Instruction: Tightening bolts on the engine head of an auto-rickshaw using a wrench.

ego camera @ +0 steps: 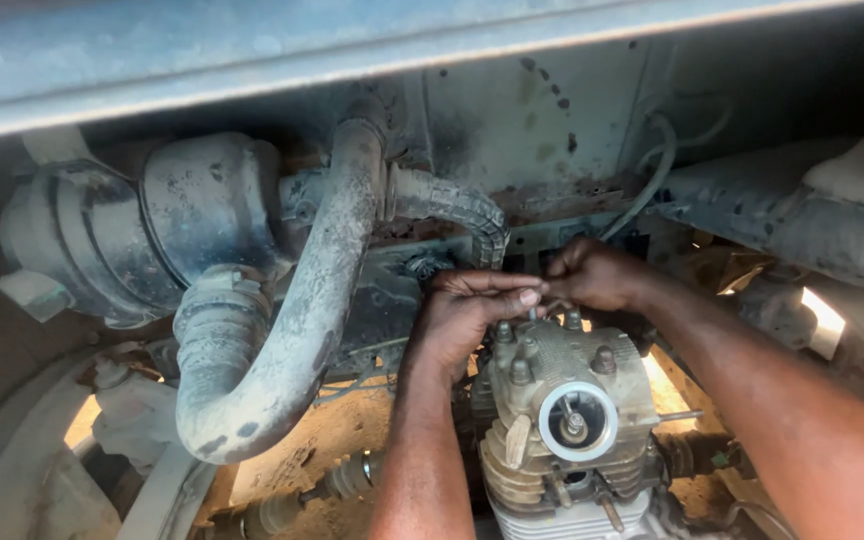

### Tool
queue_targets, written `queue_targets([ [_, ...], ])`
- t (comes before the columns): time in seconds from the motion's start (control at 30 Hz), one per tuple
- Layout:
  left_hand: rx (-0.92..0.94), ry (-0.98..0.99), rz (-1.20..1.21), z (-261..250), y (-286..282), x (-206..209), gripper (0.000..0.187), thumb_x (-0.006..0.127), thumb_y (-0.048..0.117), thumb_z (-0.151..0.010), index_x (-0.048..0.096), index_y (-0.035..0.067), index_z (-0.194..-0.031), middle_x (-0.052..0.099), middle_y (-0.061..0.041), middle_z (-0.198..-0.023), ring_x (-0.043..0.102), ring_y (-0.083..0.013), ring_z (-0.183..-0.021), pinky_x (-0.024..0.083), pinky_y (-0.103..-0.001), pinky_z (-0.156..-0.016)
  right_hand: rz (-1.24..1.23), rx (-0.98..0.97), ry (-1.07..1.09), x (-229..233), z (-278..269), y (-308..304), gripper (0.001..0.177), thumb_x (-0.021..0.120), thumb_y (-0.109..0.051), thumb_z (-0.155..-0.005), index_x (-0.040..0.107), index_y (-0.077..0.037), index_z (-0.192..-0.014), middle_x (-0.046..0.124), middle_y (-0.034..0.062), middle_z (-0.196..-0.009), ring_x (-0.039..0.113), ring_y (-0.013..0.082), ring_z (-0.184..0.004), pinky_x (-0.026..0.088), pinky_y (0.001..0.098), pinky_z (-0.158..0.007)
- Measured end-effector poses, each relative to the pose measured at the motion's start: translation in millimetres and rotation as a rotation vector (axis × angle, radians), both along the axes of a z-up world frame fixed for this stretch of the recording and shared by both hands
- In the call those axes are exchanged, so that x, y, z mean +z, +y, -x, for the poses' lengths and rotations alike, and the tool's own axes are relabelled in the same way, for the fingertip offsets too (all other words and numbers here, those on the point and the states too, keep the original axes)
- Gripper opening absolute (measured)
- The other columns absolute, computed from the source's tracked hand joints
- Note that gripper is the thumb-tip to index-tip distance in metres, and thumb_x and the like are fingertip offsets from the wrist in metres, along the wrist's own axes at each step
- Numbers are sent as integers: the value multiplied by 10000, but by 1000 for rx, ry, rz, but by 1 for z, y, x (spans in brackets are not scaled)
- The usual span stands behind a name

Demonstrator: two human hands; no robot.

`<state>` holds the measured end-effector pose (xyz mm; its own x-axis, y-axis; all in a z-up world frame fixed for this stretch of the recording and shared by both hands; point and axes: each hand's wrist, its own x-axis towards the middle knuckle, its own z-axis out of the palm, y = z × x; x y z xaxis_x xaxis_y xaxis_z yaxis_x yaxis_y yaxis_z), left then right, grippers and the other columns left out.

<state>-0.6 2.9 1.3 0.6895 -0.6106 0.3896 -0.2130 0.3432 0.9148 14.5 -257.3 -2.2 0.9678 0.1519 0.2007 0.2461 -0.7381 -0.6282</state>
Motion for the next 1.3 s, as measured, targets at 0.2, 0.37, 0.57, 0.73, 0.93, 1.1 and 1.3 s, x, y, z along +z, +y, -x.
queue_targets([
  [0.2,-32,15,40,0,-7,-2,226,779,21,-845,789,-23,-1067,806,-148,-994,775,-207,-839,625,-334,-835,-296,334,129,-14,-31,-14,175,806,-165,-834,795,7,-866,767,76,-705,629,128,-554,489,316,-520],
  [0.37,32,-60,-5,1,-1,4,228,794,28,-821,803,14,-1049,813,-116,-980,766,-159,-832,617,-294,-828,65,32,-41,6,10,4,204,773,-254,-875,816,-65,-812,742,46,-624,639,130,-530,525,322,-559],
  [0.57,60,-84,-43,8,-4,5,227,834,41,-794,815,31,-1020,816,-93,-951,743,-129,-814,604,-274,-792,207,-79,-35,12,24,10,354,728,-323,-924,775,-43,-713,652,76,-540,513,157,-499,487,393,-554],
  [0.73,72,-87,0,7,-3,9,214,821,56,-801,811,40,-1014,820,-50,-970,742,-108,-822,619,-276,-764,284,-84,-44,20,30,17,401,716,-352,-933,769,-19,-716,648,95,-551,524,174,-515,491,400,-579],
  [0.93,151,-85,-131,9,-3,7,236,830,22,-791,821,33,-1027,816,-87,-929,694,-146,-735,585,-275,-695,261,-181,-32,10,37,22,382,657,-393,-953,788,-65,-806,708,87,-613,631,187,-532,536,396,-596],
  [1.1,39,-42,30,5,-8,8,206,810,-24,-769,799,-10,-975,809,-113,-885,762,-148,-758,645,-288,-747,235,-152,-47,11,32,17,378,658,-395,-943,805,-79,-794,690,96,-555,607,196,-465,543,396,-569],
  [1.3,63,-92,12,0,-10,3,196,817,-22,-788,799,-27,-983,798,-125,-871,744,-155,-745,629,-289,-736,249,-132,-53,16,39,15,462,683,-411,-921,778,-38,-667,664,103,-502,612,212,-453,531,392,-569],
])
